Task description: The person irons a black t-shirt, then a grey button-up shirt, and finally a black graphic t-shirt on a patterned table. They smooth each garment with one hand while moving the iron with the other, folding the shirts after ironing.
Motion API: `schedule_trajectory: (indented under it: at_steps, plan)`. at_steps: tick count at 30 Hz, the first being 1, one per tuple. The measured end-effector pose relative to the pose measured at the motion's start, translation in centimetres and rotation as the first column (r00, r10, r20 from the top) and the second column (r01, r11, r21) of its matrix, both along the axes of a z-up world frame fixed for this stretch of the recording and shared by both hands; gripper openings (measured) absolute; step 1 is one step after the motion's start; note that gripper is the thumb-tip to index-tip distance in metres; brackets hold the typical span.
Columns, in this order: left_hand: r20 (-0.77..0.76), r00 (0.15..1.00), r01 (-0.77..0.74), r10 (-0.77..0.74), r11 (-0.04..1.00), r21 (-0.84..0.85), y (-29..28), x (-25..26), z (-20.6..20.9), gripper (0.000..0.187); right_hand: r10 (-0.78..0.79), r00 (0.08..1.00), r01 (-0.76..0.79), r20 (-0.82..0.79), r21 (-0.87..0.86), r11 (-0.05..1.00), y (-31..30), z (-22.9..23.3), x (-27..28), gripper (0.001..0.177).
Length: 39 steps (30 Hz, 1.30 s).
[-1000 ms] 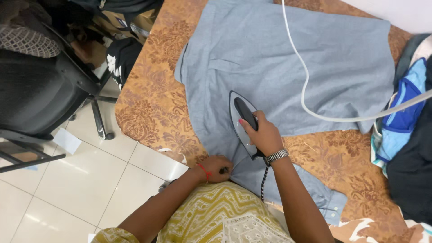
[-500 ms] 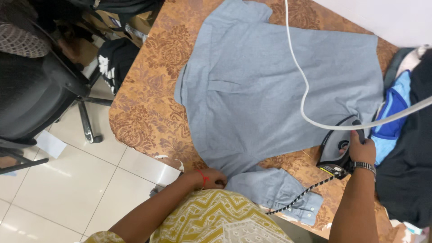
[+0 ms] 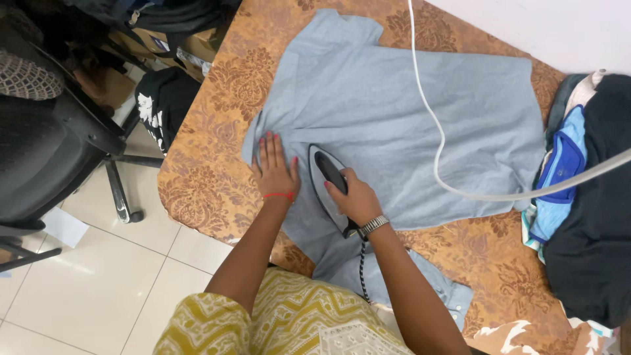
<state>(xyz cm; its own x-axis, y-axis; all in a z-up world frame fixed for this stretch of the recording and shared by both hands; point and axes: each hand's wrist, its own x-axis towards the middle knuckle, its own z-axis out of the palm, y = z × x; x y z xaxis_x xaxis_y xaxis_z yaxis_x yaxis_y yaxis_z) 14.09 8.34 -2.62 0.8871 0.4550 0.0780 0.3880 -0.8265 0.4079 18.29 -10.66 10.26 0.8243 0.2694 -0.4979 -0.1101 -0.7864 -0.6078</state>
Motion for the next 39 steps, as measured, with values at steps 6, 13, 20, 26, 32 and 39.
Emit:
schedule_trajectory:
  at_steps: [6,13,20,26,32,39]
  plan:
    - [-0.056,0.998,-0.021,0.022,0.999,0.026,4.6,-1.4,-0.3,0.071,-0.342,0.938,0.344,0.046,-0.032,0.938,-10.5,-3.8,2.1,0.058]
    - [-0.069,0.997,0.045,-0.041,0.998,0.046,6.9,0.5,-1.0,0.07,-0.562,0.774,0.608,0.291,-0.092,0.789,-34.2,-7.5,6.7,0.064]
    - [-0.058,0.994,0.091,-0.095,0.993,-0.075,11.2,5.3,0.5,0.076,-0.521,0.684,0.725,0.511,-0.394,0.565,-44.0,-6.0,0.3,0.064]
    - [0.03,0.822,0.567,-0.569,0.813,-0.129,-2.1,-4.1,2.3,0.081,-0.769,0.607,0.779,0.201,0.045,0.626,-34.2,-2.6,-2.6,0.048]
    - [0.026,0.655,0.755,-0.755,0.653,-0.056,-1.5,-12.8,0.1,0.057,-0.667,0.718,0.678,0.199,0.021,0.735,-25.5,3.3,-2.3,0.047]
    - [-0.019,0.713,0.663,-0.701,0.682,-0.308,1.0,-12.5,5.7,0.035,-0.719,0.677,0.722,0.157,0.044,0.69,-26.7,3.9,-3.5,0.05]
